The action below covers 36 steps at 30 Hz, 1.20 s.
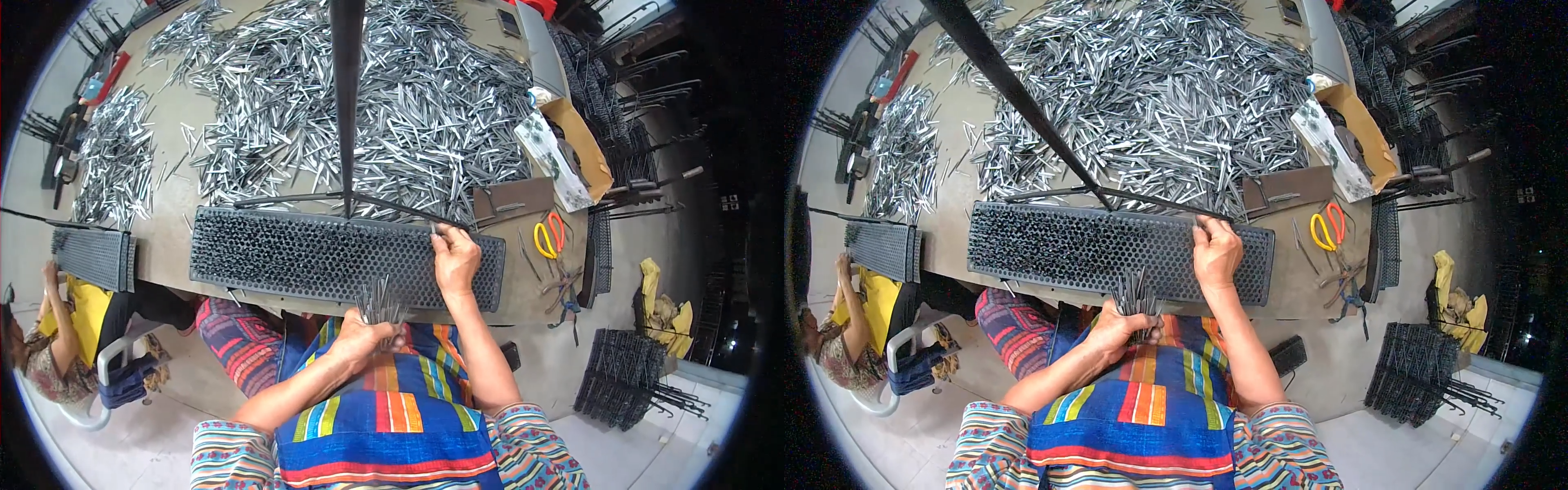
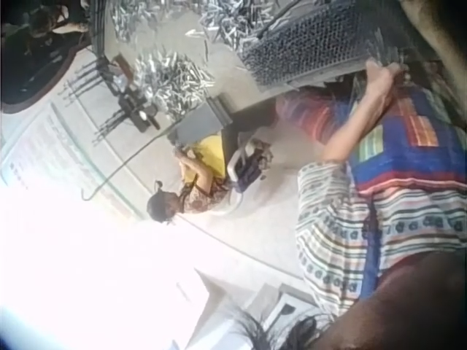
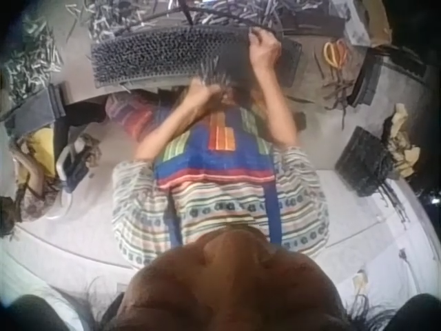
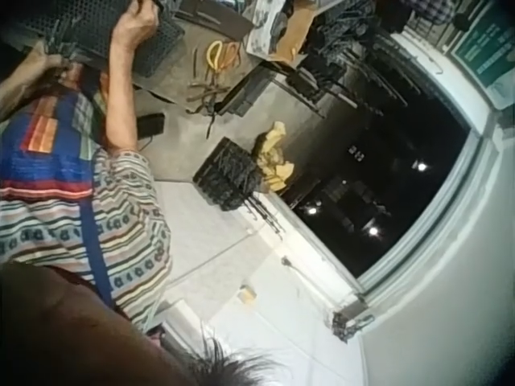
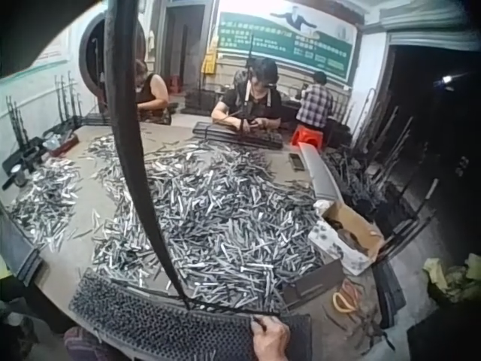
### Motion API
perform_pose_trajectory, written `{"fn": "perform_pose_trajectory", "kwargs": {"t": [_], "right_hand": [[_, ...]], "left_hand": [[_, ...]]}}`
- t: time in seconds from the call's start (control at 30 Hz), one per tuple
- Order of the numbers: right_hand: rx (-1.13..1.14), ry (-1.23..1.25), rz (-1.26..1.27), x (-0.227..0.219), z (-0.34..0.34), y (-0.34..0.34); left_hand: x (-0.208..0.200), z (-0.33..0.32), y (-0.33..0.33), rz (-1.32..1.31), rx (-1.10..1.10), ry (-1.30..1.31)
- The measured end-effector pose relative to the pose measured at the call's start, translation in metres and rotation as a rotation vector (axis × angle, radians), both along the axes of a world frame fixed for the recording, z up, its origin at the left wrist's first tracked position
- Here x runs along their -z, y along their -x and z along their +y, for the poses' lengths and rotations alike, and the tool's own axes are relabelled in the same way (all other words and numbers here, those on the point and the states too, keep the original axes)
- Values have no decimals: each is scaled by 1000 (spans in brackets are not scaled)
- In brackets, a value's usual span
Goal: Insert small metal spikes into a perforated mesh panel to assemble a component.
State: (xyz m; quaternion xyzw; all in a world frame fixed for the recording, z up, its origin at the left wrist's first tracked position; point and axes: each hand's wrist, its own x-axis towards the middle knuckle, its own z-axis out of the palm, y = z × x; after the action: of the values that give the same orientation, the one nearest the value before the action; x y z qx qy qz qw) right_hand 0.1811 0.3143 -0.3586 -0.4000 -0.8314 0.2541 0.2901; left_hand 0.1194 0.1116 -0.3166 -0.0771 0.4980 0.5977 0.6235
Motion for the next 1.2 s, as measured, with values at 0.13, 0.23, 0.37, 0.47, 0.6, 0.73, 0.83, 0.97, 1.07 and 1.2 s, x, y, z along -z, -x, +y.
{"fn": "perform_pose_trajectory", "kwargs": {"t": [0.13,0.23,0.37,0.47,0.6,0.73,0.83,0.97,1.07,1.2], "right_hand": [[-20,6,-10,-3,-3,-5],[-48,6,-47,-7,-4,-10],[-57,81,-64,-17,-11,-9],[-51,-73,-162,-16,-14,-6],[-16,-87,-331,-20,-12,-1],[-25,-75,-293,-21,-12,-2],[-80,-86,-177,-20,-15,-18],[-83,139,110,-3,-18,-40],[-81,304,234,-2,-18,-43],[-70,398,431,-6,-16,-33]], "left_hand": [[-4,5,2,-1,70,1],[-1,10,0,-17,37,16],[-5,14,0,-11,-28,42],[-5,13,-1,-45,8,15],[-4,12,-6,-31,26,-28],[-3,8,-2,37,-55,2],[1,7,1,-8,1,-27],[0,15,-2,19,-34,0],[-1,22,-1,40,-40,28],[-3,34,1,53,-29,24]]}}
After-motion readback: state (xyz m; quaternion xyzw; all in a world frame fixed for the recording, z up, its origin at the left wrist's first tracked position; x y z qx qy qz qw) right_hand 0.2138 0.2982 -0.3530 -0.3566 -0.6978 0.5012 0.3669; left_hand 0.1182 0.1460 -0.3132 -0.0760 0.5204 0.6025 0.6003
